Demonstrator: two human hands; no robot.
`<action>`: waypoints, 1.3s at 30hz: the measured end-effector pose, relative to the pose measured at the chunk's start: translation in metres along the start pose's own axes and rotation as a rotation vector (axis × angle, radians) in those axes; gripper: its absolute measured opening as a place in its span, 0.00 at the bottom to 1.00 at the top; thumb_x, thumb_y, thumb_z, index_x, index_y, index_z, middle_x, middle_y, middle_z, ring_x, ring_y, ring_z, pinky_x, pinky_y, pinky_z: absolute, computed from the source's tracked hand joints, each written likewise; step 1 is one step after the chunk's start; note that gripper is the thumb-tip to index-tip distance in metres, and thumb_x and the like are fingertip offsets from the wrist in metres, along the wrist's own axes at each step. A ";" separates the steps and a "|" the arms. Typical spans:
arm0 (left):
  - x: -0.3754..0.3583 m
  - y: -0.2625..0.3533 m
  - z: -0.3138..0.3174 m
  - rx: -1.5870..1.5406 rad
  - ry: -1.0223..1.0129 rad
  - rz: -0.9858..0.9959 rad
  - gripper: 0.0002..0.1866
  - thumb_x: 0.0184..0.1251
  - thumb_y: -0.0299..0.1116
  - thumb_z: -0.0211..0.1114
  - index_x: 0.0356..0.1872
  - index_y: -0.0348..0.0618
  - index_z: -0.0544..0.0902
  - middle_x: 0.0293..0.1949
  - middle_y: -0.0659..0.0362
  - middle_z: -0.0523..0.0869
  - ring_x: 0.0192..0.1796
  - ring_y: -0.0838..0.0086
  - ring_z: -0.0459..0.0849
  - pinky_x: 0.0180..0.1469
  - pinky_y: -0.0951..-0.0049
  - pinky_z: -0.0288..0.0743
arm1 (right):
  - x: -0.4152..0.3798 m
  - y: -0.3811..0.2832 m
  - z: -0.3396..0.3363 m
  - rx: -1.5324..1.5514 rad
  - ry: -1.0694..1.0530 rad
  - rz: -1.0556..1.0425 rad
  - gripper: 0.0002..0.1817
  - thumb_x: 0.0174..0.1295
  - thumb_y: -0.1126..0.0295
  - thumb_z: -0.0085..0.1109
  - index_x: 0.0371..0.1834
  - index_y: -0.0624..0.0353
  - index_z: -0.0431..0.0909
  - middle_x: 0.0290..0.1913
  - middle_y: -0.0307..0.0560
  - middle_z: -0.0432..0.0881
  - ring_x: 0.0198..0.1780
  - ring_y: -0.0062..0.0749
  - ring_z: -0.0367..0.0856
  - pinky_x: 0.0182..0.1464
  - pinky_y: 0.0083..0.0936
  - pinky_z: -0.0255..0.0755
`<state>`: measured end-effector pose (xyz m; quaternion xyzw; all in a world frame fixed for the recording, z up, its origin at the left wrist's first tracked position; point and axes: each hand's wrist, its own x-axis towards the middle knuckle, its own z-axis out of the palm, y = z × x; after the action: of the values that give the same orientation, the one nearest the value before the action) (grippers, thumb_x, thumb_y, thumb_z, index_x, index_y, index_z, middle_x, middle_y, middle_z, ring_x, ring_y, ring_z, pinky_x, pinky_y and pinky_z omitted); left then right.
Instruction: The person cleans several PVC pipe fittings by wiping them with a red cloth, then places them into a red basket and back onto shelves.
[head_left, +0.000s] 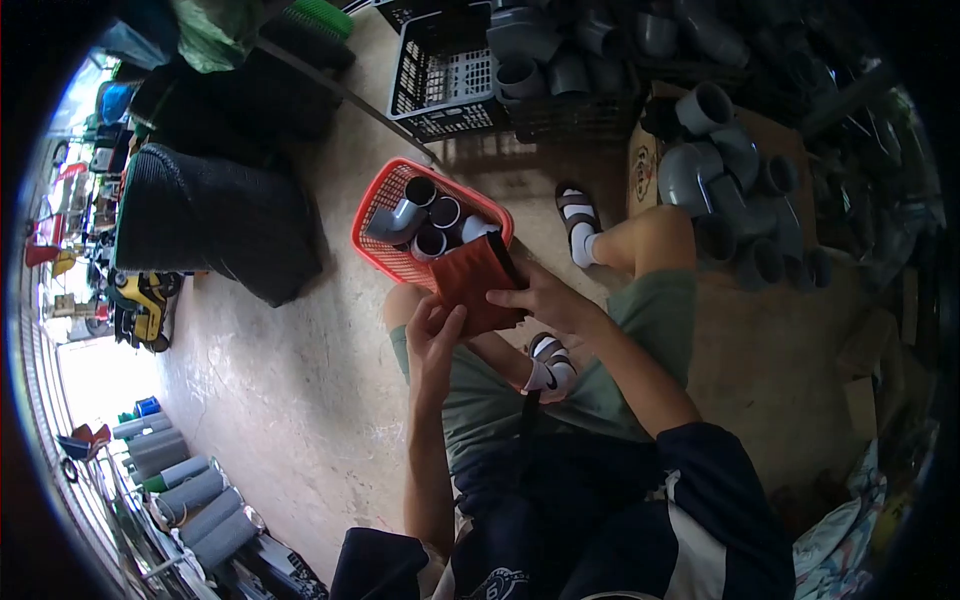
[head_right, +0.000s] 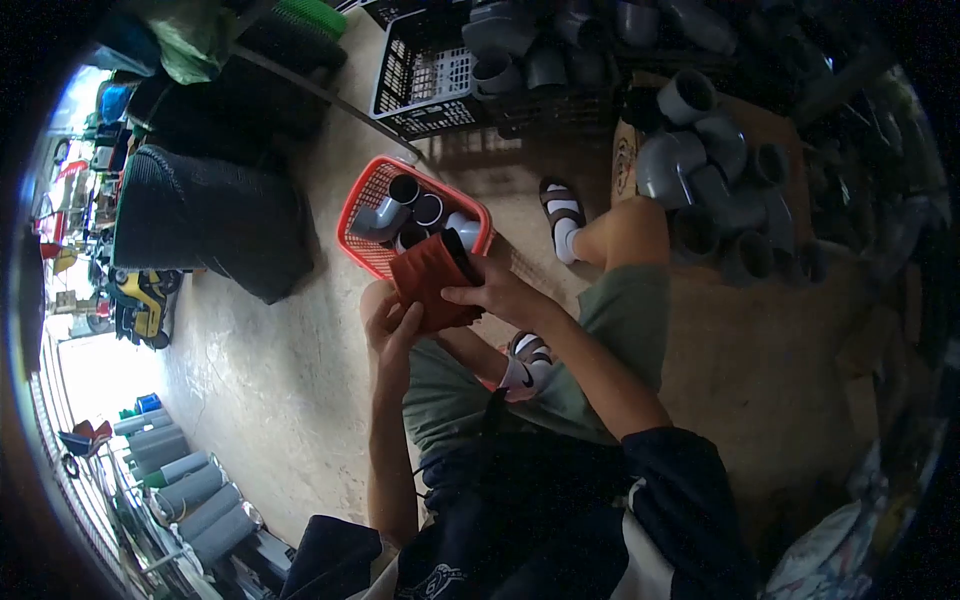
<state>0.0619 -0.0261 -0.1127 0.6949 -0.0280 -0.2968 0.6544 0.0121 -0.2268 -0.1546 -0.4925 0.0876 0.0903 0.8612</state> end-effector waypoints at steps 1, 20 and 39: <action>0.000 0.002 0.000 0.019 -0.001 0.033 0.23 0.72 0.31 0.65 0.65 0.33 0.74 0.52 0.53 0.85 0.53 0.74 0.83 0.55 0.73 0.76 | 0.002 -0.001 0.000 -0.006 -0.014 -0.037 0.32 0.62 0.66 0.71 0.68 0.61 0.69 0.52 0.42 0.79 0.46 0.23 0.78 0.43 0.21 0.74; 0.027 -0.038 -0.027 0.376 -0.156 0.012 0.39 0.63 0.24 0.71 0.75 0.34 0.64 0.63 0.50 0.80 0.55 0.74 0.83 0.52 0.69 0.81 | 0.024 0.033 0.005 0.620 0.171 0.351 0.26 0.72 0.52 0.58 0.65 0.58 0.71 0.56 0.46 0.82 0.53 0.31 0.85 0.51 0.30 0.80; 0.303 -0.301 -0.097 1.080 0.424 -0.312 0.35 0.57 0.34 0.65 0.69 0.45 0.66 0.63 0.45 0.75 0.50 0.45 0.86 0.47 0.53 0.84 | 0.027 -0.040 -0.025 0.789 0.770 0.172 0.31 0.75 0.52 0.54 0.73 0.60 0.63 0.68 0.48 0.74 0.67 0.37 0.74 0.69 0.40 0.68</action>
<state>0.2494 -0.0265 -0.5081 0.9691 0.0587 -0.1879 0.1488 0.0468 -0.2667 -0.1404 -0.1211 0.4630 -0.0659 0.8756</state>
